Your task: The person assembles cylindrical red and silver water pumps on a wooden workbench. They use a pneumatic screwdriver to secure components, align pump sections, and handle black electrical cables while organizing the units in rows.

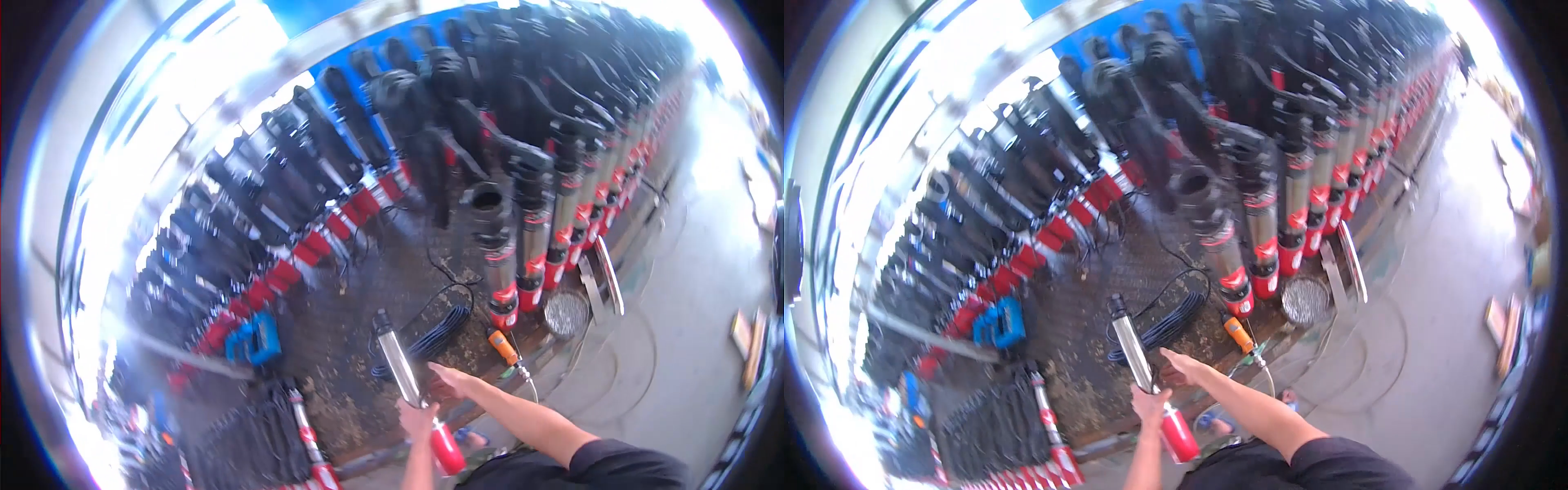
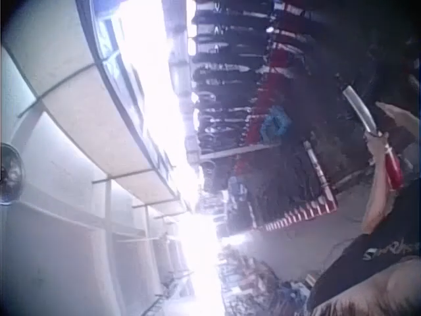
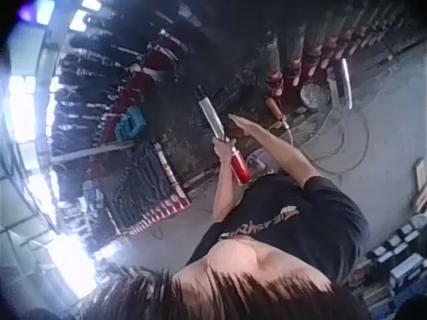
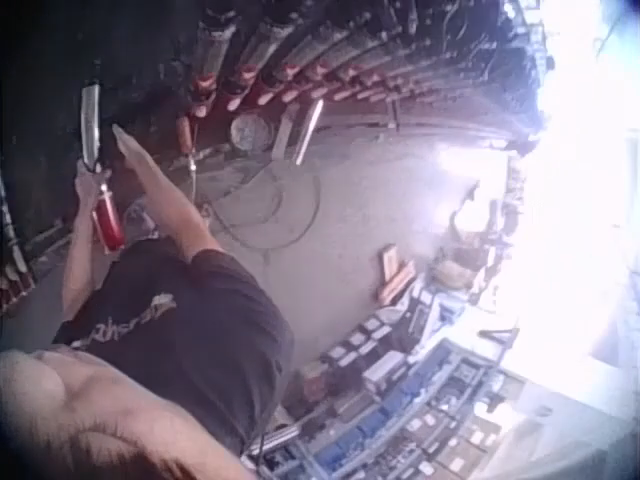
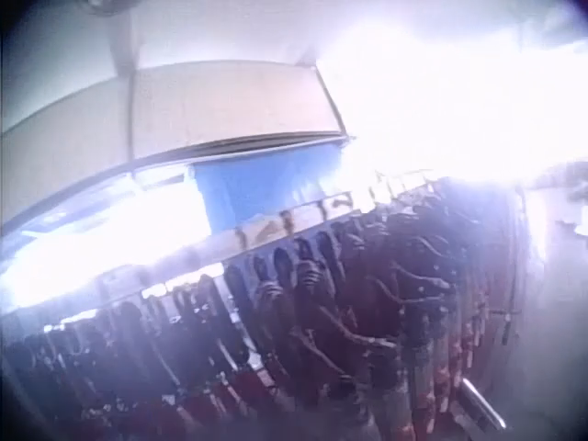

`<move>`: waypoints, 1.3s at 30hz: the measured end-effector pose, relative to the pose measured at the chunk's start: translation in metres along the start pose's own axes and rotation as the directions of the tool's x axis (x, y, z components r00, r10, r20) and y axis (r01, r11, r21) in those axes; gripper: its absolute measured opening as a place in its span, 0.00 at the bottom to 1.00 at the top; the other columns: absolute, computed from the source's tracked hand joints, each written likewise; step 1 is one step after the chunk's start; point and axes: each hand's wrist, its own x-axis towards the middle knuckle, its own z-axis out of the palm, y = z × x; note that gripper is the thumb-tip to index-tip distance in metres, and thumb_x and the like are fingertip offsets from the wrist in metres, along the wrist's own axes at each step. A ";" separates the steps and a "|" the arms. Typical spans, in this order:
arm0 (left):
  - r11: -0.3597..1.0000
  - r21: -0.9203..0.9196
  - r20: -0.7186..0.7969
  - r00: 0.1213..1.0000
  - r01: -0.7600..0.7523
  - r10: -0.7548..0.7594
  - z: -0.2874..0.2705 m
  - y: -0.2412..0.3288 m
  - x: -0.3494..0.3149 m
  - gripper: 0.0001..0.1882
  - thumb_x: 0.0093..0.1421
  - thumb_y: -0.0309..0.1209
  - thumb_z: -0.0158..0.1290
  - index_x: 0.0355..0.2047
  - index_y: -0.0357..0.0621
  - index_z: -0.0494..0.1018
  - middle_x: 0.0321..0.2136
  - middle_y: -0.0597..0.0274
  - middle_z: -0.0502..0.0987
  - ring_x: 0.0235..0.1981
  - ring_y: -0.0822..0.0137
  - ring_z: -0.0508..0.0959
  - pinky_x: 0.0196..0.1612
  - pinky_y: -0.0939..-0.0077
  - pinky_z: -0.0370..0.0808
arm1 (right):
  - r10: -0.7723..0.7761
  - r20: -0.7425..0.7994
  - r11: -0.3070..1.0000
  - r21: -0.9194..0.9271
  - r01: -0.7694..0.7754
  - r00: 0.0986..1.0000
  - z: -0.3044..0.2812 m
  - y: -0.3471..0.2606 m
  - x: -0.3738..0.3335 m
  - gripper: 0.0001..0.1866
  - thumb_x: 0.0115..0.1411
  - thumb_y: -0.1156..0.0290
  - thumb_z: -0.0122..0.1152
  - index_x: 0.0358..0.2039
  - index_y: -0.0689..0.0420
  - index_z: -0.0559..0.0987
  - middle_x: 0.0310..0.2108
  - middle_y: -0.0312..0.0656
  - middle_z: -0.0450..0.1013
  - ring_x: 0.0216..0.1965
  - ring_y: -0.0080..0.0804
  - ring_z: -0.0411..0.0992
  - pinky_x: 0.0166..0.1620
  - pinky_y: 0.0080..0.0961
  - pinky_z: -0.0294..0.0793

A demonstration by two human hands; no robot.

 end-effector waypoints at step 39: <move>0.809 0.183 -0.351 0.732 -0.558 0.584 0.029 0.042 -0.046 0.39 0.47 0.42 0.74 0.48 0.26 0.69 0.42 0.39 0.72 0.45 0.46 0.74 0.51 0.51 0.73 | -0.894 -0.425 0.448 -0.832 -0.327 -0.143 -0.317 -0.114 -0.299 0.18 0.53 0.55 0.67 0.23 0.60 0.84 0.23 0.51 0.78 0.25 0.49 0.79 0.32 0.43 0.79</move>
